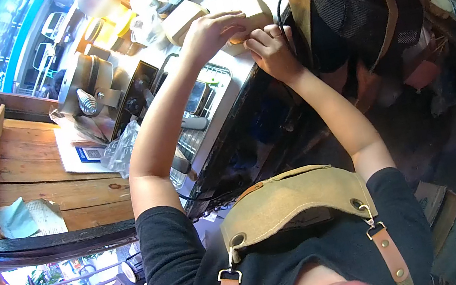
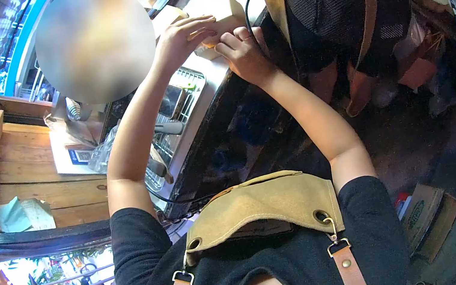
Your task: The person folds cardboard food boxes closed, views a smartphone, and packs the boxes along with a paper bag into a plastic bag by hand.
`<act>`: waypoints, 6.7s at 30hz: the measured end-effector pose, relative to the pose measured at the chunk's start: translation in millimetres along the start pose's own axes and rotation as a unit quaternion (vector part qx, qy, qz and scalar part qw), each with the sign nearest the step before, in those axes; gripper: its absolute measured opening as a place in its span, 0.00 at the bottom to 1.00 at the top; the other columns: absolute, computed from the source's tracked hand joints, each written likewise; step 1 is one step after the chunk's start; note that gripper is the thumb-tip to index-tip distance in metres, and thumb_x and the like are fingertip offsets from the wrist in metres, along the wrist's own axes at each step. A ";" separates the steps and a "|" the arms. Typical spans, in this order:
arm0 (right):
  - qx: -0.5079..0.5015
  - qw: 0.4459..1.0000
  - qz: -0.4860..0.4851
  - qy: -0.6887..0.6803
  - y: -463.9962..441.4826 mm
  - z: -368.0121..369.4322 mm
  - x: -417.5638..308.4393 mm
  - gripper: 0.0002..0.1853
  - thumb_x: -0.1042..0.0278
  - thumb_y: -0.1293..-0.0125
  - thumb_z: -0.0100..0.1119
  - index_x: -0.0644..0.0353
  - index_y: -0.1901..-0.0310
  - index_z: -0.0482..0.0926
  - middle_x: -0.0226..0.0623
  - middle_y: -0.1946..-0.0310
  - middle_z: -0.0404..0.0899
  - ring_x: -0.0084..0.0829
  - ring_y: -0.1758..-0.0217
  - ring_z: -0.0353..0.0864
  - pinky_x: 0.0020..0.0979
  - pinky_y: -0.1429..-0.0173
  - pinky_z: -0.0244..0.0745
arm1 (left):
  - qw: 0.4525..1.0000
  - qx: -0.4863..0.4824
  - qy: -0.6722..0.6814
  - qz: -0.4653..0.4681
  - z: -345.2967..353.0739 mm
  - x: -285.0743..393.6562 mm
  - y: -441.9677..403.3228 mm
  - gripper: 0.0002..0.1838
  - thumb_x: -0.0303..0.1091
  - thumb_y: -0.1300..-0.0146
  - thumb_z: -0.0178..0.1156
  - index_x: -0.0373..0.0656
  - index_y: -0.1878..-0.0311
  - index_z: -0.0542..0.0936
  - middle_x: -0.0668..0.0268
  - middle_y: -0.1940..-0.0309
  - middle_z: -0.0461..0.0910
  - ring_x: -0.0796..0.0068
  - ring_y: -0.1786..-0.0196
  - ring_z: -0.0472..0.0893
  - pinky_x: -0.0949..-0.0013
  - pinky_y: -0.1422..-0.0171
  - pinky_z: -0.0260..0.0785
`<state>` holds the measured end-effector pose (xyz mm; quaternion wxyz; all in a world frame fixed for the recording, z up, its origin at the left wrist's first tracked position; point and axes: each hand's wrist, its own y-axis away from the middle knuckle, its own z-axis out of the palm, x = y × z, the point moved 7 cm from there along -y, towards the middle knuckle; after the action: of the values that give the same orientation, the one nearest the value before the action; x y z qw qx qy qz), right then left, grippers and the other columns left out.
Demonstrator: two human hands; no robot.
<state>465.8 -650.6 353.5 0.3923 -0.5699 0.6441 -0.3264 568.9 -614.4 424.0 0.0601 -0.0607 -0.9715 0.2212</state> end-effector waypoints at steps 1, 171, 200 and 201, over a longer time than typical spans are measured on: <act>0.001 1.000 -0.002 0.000 0.0 -0.2 -1.0 0.10 0.68 0.50 0.64 0.46 0.65 0.78 0.20 0.66 0.73 0.28 0.56 0.67 0.36 0.53 0.57 | 1.000 0.005 0.006 -0.006 -1.3 0.0 1.3 0.12 0.35 0.46 0.64 0.47 0.58 0.83 0.67 0.55 0.82 0.66 0.52 0.80 0.66 0.47 0.72; -0.625 0.273 -0.620 -0.388 929.5 -180.2 -1434.7 0.23 0.50 0.28 0.33 0.50 0.38 0.66 0.50 0.46 0.73 0.51 0.44 0.71 0.45 0.43 0.67 | -0.230 0.663 -0.291 -0.650 63.7 970.2 1363.0 0.17 0.31 0.43 0.62 0.41 0.49 0.74 0.62 0.67 0.78 0.68 0.62 0.79 0.66 0.57 0.71; -0.313 -0.495 -0.660 0.470 531.6 -316.9 -422.9 0.17 0.61 0.34 0.53 0.52 0.44 0.70 0.35 0.52 0.75 0.30 0.51 0.76 0.37 0.53 0.79 | -0.671 0.175 -0.710 0.123 113.4 511.7 466.2 0.24 0.23 0.40 0.60 0.38 0.42 0.64 0.59 0.42 0.62 0.71 0.42 0.71 0.67 0.40 0.69; -0.384 -0.403 -0.642 0.527 531.1 -292.6 -390.9 0.10 0.67 0.36 0.55 0.55 0.54 0.73 0.37 0.53 0.76 0.32 0.54 0.78 0.38 0.54 0.80 | -0.698 0.145 -0.690 0.125 116.2 480.7 449.7 0.24 0.23 0.40 0.59 0.38 0.42 0.64 0.61 0.45 0.65 0.72 0.43 0.72 0.68 0.43 0.70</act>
<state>-28.1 -198.3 85.0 0.9260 0.1629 0.2934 0.1731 119.6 -191.7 166.7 0.7314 -0.0828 -0.6759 -0.0360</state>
